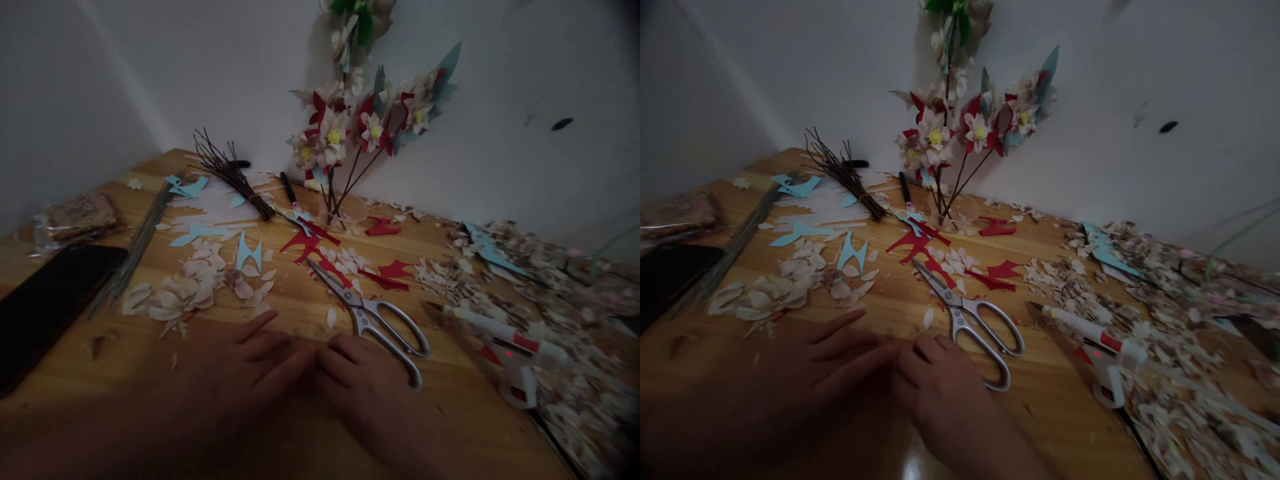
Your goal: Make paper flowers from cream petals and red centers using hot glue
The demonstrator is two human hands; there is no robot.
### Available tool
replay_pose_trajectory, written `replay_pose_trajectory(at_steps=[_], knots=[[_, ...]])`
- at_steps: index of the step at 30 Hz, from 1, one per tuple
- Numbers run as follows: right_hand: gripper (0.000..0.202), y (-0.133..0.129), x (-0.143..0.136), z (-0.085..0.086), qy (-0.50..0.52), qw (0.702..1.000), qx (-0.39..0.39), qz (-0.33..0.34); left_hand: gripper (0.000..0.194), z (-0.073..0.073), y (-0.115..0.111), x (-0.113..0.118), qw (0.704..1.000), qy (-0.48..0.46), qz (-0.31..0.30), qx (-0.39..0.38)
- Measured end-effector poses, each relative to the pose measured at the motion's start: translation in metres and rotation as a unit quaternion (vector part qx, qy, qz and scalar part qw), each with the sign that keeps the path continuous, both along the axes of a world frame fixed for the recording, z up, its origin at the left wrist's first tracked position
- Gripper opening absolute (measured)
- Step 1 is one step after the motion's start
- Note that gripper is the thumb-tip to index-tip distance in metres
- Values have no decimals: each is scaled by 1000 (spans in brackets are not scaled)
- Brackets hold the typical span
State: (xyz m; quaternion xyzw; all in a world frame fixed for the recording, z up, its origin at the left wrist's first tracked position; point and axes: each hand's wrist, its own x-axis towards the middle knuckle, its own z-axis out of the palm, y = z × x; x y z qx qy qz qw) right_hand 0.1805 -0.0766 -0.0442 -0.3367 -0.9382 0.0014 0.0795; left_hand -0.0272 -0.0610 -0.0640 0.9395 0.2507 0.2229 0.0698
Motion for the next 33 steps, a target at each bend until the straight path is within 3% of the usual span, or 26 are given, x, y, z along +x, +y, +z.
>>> replay_pose_trajectory(at_steps=[6,11,24,29,33], knots=[[12,2,2,1,72,996,-50,-32,49,3,0,1,1000,-14,7,-24],[13,4,3,3,241,945,-162,-151,56,4,3,0,996,-37,51,-71],[11,7,-3,-2,192,938,-222,-186,51,3,3,4,994,-55,51,-77],[15,7,-3,-2,197,935,-225,-190,46,3,5,6,982,-94,111,-121],[17,7,-4,-3,201,933,-230,-188,51,-2,9,7,961,-124,133,-210]])
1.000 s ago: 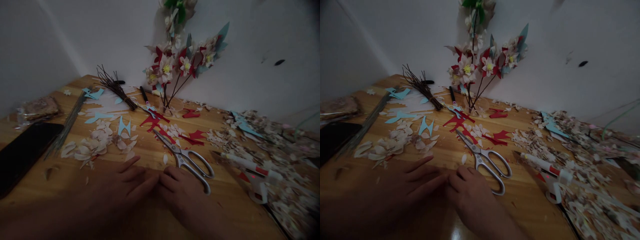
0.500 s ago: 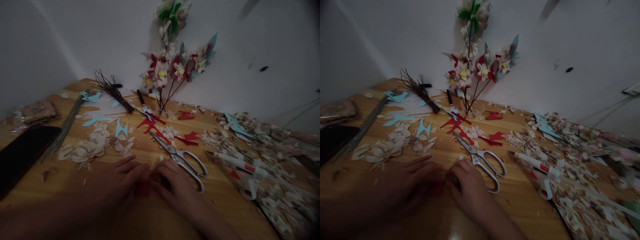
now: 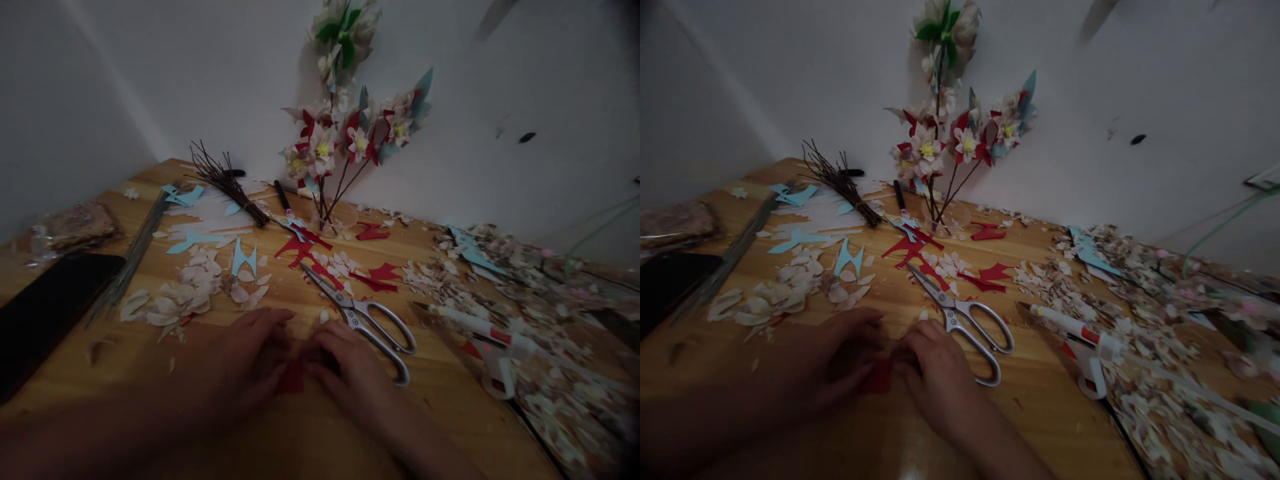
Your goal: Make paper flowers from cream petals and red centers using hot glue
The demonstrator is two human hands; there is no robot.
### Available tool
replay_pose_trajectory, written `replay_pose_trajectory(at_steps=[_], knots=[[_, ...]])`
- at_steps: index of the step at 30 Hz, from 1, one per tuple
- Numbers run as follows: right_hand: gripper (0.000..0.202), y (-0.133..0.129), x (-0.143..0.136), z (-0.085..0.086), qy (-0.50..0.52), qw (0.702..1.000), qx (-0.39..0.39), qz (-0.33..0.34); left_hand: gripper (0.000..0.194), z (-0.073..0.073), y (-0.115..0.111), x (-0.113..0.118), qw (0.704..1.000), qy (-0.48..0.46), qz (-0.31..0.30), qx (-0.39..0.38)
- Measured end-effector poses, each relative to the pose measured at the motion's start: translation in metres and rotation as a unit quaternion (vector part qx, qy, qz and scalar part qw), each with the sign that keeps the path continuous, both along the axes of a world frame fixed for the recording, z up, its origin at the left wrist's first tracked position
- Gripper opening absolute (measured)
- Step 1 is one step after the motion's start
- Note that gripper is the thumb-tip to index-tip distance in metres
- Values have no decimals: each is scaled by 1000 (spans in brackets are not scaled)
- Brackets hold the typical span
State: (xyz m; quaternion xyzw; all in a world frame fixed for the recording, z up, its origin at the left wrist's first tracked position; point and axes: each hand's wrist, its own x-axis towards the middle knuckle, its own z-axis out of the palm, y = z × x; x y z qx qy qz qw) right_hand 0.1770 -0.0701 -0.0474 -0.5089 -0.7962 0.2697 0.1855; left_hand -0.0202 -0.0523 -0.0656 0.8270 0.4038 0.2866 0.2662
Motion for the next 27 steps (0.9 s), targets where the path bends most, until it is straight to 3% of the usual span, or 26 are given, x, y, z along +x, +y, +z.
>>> replay_pose_trajectory(at_steps=[7,13,21,27], knots=[[17,1,-1,-1,0,1000,-1,-8,49,0,3,2,997,-25,-2,-70],[14,-1,1,-4,1,1000,7,-7,41,7,4,6,998,-12,-30,-45],[11,-2,1,-1,-16,996,80,44,47,-2,4,2,999,14,-33,20],[16,-5,2,1,-41,990,112,78,37,8,4,2,996,30,-73,53]])
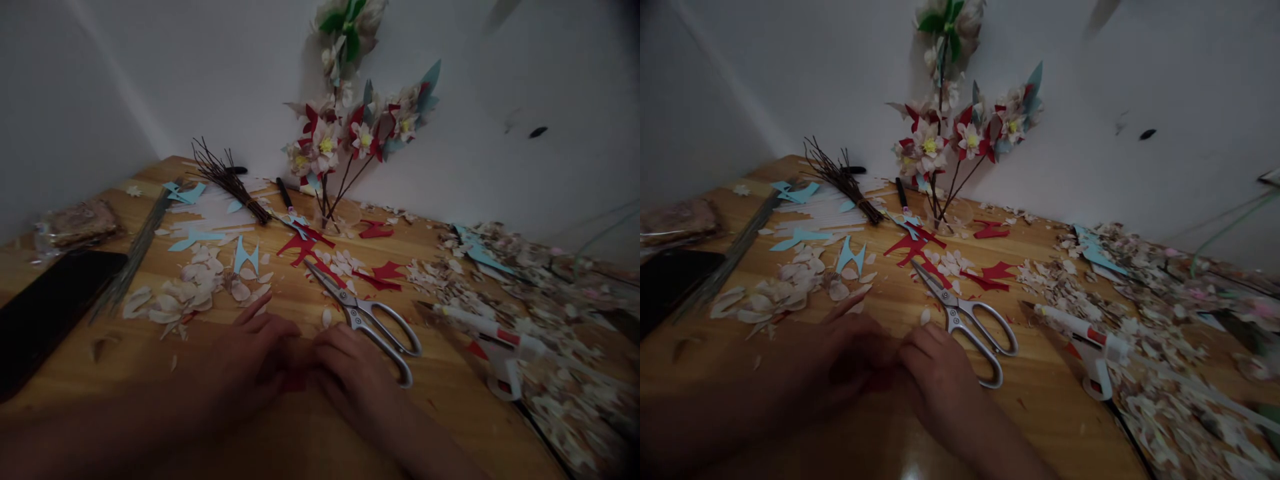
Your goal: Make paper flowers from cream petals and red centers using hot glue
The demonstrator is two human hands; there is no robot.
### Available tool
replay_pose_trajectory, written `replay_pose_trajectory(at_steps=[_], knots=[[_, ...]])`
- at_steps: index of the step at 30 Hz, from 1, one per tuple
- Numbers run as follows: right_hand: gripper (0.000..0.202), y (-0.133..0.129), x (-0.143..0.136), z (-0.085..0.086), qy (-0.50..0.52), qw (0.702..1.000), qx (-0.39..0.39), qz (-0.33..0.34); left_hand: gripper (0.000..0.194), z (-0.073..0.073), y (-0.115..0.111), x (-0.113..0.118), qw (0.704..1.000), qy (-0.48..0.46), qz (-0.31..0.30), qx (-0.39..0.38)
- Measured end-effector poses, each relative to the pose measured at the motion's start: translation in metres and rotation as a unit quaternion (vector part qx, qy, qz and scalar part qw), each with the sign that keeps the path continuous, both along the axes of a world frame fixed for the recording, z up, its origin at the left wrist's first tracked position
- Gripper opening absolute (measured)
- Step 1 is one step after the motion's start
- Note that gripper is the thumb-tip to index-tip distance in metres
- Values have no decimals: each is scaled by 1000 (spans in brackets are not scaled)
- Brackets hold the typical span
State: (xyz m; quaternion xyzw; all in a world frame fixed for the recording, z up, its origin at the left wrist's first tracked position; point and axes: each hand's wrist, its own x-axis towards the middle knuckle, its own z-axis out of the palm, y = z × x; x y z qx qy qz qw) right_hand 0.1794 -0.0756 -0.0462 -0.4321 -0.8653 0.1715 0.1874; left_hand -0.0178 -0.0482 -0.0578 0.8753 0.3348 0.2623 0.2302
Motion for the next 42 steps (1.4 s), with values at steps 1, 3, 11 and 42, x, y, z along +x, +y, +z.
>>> replay_pose_trajectory(at_steps=[1,3,11,42], knots=[[16,0,0,0,-4,1000,1,4,36,1,0,0,1000,4,-7,1],[17,-1,1,0,-8,1000,-1,10,37,2,1,0,1000,9,-23,7],[19,-2,0,2,-9,1000,-26,9,24,5,-2,0,999,26,-31,26],[16,2,-3,4,-11,990,-126,-69,56,6,-7,3,1000,5,11,17]])
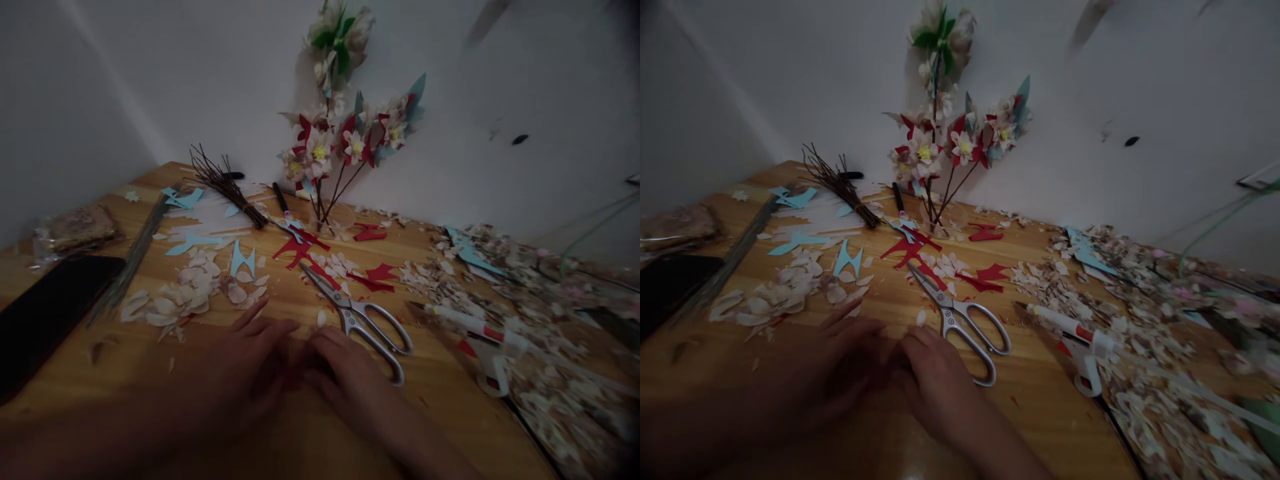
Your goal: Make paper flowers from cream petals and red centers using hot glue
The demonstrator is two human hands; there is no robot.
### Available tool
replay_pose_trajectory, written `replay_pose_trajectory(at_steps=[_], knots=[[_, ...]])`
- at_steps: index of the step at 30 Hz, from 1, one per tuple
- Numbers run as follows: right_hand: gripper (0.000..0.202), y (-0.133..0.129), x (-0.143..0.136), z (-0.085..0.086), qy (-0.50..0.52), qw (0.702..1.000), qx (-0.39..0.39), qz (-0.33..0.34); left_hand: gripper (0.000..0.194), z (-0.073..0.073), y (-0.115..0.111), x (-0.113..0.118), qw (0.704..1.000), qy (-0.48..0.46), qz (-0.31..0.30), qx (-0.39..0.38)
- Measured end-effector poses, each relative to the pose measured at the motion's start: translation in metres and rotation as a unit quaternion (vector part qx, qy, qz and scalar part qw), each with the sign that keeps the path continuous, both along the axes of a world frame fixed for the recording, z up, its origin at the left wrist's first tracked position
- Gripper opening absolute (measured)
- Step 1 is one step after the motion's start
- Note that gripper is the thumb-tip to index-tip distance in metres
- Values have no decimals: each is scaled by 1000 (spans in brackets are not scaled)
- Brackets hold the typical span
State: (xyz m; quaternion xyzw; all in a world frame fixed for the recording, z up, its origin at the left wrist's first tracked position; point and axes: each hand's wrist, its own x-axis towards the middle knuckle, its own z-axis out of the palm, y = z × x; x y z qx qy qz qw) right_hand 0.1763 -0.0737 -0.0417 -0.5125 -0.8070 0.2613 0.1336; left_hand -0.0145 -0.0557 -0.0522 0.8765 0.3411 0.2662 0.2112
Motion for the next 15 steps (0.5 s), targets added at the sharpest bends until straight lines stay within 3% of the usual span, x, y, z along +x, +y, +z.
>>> replay_pose_trajectory(at_steps=[8,15], knots=[[14,-3,1,1,11,1000,19,19,60,-4,-3,0,999,-35,-6,-39],[9,-7,3,-2,-13,995,86,56,55,-13,1,-3,999,-29,-11,-15]])
